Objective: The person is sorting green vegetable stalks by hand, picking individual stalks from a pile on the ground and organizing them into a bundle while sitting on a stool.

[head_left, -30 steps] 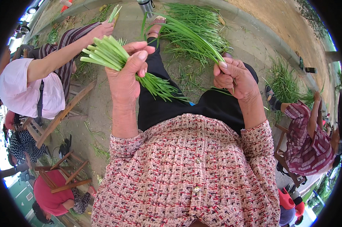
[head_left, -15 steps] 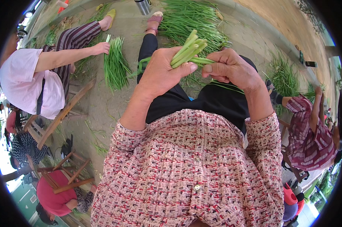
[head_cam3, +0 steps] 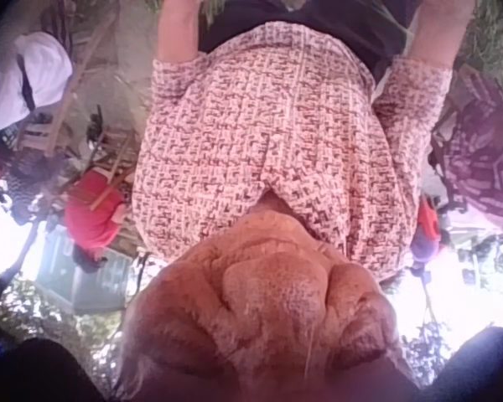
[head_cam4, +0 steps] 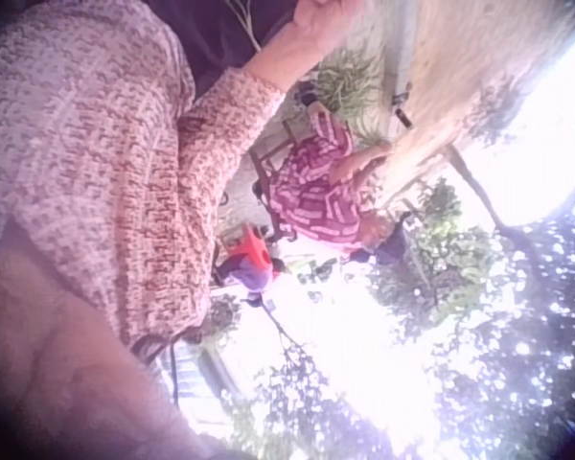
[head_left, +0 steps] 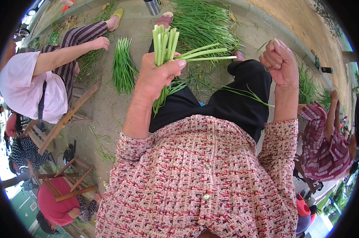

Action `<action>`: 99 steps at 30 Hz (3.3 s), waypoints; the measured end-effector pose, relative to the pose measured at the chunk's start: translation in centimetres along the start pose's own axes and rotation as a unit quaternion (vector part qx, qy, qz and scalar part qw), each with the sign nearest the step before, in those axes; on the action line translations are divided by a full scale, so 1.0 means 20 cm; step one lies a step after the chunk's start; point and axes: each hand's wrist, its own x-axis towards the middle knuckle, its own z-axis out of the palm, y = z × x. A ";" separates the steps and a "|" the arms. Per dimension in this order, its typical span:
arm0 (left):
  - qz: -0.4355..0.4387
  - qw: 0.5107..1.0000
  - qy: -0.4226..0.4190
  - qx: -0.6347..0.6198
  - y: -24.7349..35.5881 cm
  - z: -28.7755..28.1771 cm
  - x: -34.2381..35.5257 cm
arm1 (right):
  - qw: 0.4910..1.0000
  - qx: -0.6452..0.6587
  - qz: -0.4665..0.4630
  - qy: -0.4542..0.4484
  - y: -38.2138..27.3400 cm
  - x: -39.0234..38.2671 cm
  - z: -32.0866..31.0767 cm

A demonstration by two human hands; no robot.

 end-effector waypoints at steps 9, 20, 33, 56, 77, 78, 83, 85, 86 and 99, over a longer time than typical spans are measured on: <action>0.012 0.998 0.032 -0.049 0.00 0.00 0.00 | 0.796 -0.558 -0.152 -0.177 0.30 -0.07 0.19; 0.017 0.997 -0.063 -0.036 0.03 0.04 -0.04 | 0.974 -0.200 0.097 -0.042 0.23 0.09 0.34; -0.016 0.995 -0.095 0.024 0.01 0.08 -0.06 | 0.936 -0.217 0.141 -0.237 0.18 0.08 0.44; -0.043 0.997 -0.049 0.040 -0.04 0.05 -0.07 | 0.999 -0.003 0.034 -0.031 0.19 0.02 0.25; -0.028 0.994 -0.067 0.076 -0.06 0.07 -0.04 | 0.951 -0.256 0.100 -0.139 0.18 0.01 0.36; -0.026 0.994 -0.075 0.081 -0.06 0.08 -0.04 | 0.955 -0.249 0.100 -0.130 0.19 0.01 0.37; -0.027 0.994 -0.085 0.057 -0.04 0.09 -0.06 | 0.961 -0.261 0.050 -0.078 0.19 -0.01 0.37; -0.024 0.996 -0.083 0.035 -0.02 0.10 -0.07 | 0.960 -0.270 0.036 -0.060 0.18 -0.01 0.33; -0.032 0.996 -0.073 0.025 -0.02 0.08 -0.06 | 0.979 -0.200 0.030 -0.001 0.19 -0.01 0.29; -0.003 0.995 0.029 -0.095 -0.03 0.05 -0.01 | 0.908 -0.412 -0.068 -0.038 0.32 -0.07 0.37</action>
